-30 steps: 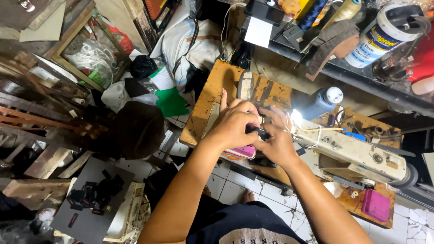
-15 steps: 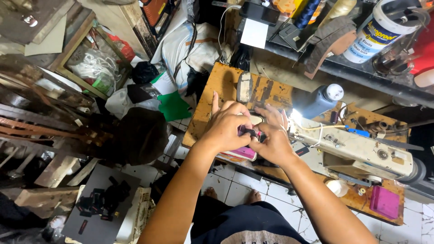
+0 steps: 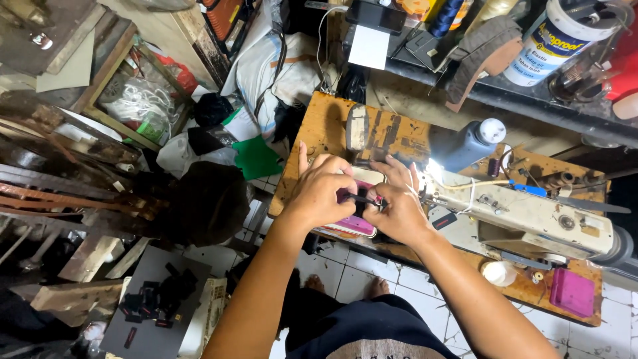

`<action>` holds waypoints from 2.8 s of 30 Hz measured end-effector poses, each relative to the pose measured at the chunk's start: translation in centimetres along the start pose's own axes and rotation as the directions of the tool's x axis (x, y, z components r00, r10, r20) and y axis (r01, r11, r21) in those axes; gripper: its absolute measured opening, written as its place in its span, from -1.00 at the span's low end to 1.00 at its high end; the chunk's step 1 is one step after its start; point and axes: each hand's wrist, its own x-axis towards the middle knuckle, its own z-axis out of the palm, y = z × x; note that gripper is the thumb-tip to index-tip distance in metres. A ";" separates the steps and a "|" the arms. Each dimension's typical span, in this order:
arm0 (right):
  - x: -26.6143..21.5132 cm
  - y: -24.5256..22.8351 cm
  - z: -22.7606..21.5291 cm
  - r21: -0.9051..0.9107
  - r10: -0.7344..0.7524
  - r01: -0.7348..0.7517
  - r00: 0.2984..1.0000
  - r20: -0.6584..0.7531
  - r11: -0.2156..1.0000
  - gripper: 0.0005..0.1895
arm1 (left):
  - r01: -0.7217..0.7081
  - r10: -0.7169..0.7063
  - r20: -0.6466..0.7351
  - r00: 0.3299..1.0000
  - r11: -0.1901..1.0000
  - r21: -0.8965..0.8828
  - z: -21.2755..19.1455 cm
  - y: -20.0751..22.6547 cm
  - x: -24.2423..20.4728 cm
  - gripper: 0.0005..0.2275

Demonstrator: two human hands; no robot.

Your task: Sewing and assembling small leather components using a sewing machine and hand tools

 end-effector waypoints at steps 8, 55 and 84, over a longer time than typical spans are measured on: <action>-0.5 0.0 -0.8 -0.011 0.075 -0.074 0.996 0.045 0.997 -0.85 | 0.014 -0.014 0.022 1.000 1.000 -0.005 1.2 -0.2 -0.1 -0.90; 0.7 -2.2 -3.8 -0.211 -0.077 0.081 0.997 0.030 0.974 -0.80 | 0.080 -0.076 0.094 0.993 0.996 -0.042 2.4 2.7 0.2 -0.87; -3.2 -4.7 -7.6 0.718 0.285 -0.104 0.949 -0.136 0.689 -0.91 | -0.021 -0.220 -0.185 0.958 0.588 -0.809 0.5 11.9 1.3 -0.85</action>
